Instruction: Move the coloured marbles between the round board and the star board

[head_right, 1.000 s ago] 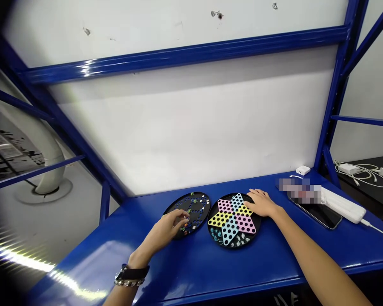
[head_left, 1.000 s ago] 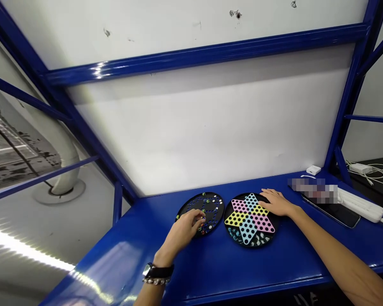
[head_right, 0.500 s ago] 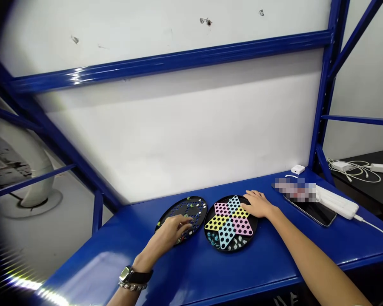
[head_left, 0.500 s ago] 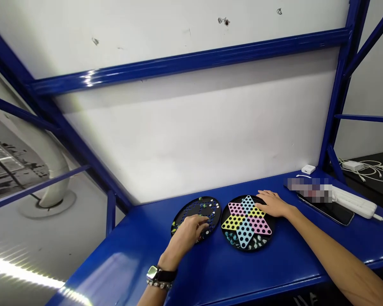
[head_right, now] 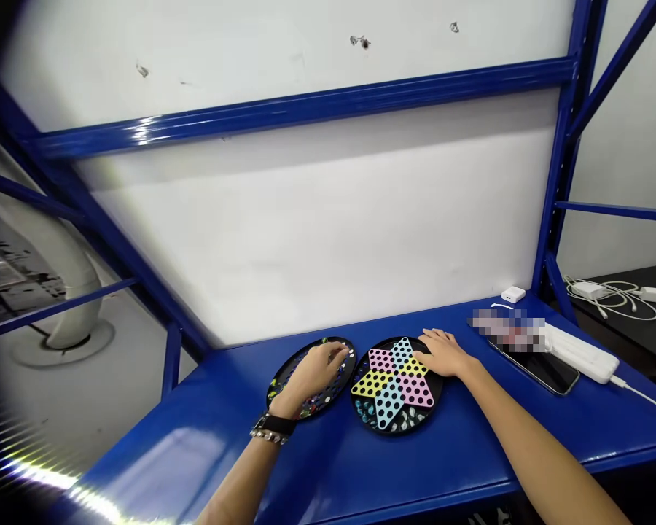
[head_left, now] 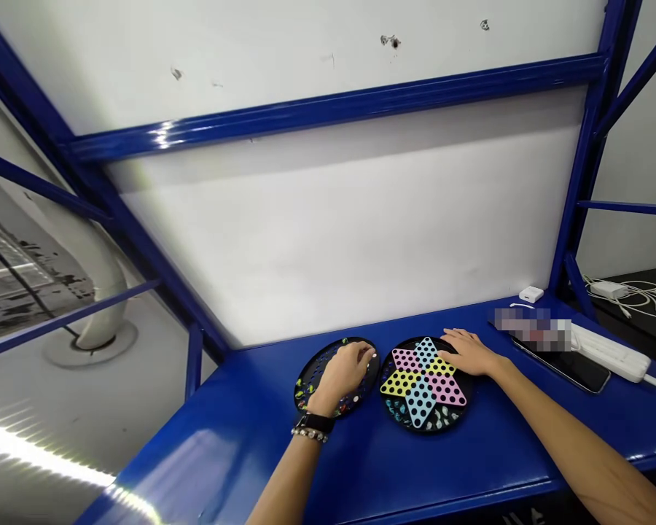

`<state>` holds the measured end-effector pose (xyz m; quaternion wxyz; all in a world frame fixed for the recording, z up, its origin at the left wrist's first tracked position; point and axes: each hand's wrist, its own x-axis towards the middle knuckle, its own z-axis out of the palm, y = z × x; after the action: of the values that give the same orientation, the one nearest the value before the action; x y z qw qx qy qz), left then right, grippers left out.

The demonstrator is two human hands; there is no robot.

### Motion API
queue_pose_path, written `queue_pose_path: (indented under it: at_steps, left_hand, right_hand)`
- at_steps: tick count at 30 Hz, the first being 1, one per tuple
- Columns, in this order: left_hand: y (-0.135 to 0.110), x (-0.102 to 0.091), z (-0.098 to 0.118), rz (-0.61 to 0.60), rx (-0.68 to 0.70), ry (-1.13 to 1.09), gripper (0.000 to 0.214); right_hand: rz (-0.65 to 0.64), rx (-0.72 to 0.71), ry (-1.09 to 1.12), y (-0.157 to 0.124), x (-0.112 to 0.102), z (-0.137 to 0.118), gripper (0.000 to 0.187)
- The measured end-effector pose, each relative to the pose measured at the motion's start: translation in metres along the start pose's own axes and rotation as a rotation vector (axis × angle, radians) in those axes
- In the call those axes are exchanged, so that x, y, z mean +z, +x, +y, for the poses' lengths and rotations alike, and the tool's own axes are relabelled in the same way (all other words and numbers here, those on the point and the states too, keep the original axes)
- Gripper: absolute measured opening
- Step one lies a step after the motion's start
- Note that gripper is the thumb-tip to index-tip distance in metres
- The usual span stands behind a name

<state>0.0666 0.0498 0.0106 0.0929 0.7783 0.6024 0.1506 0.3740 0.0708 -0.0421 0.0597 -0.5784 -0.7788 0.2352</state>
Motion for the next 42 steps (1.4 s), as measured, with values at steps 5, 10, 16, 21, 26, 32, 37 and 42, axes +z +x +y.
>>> queue_pose_path:
  at_steps: [5, 10, 16, 21, 26, 32, 37, 42]
  left_hand:
    - [-0.004, 0.000, -0.031, -0.174, 0.023, 0.066, 0.033]
    - [-0.007, 0.003, -0.030, -0.118, 0.026, 0.101, 0.023]
    - [-0.008, 0.007, 0.000, 0.026, 0.101, -0.053, 0.030]
    - [-0.010, 0.023, 0.013, -0.080, 0.185, -0.075, 0.030]
    - [-0.008, 0.011, -0.028, 0.094, 0.054, -0.057, 0.038]
    - [0.011, 0.003, -0.082, -0.020, -0.065, 0.145, 0.043]
    - [0.016, 0.004, -0.080, -0.009, -0.072, 0.109, 0.027]
    - [0.004, -0.003, -0.045, 0.049, -0.047, -0.031, 0.035]
  right_hand:
    - [0.012, -0.004, -0.001, 0.002, 0.003, 0.002, 0.076]
    - [0.011, -0.004, -0.003, 0.000, 0.002, 0.001, 0.077]
    - [0.021, -0.006, -0.014, 0.000, 0.003, 0.002, 0.075]
    - [0.029, -0.008, -0.025, 0.001, 0.004, 0.003, 0.075]
    - [0.030, -0.011, -0.036, 0.002, 0.005, 0.004, 0.076]
    - [0.026, -0.005, -0.028, 0.001, 0.005, 0.004, 0.077]
    - [0.027, -0.004, -0.025, -0.001, 0.002, 0.001, 0.075]
    - [0.009, 0.006, -0.023, -0.002, 0.000, 0.001, 0.077]
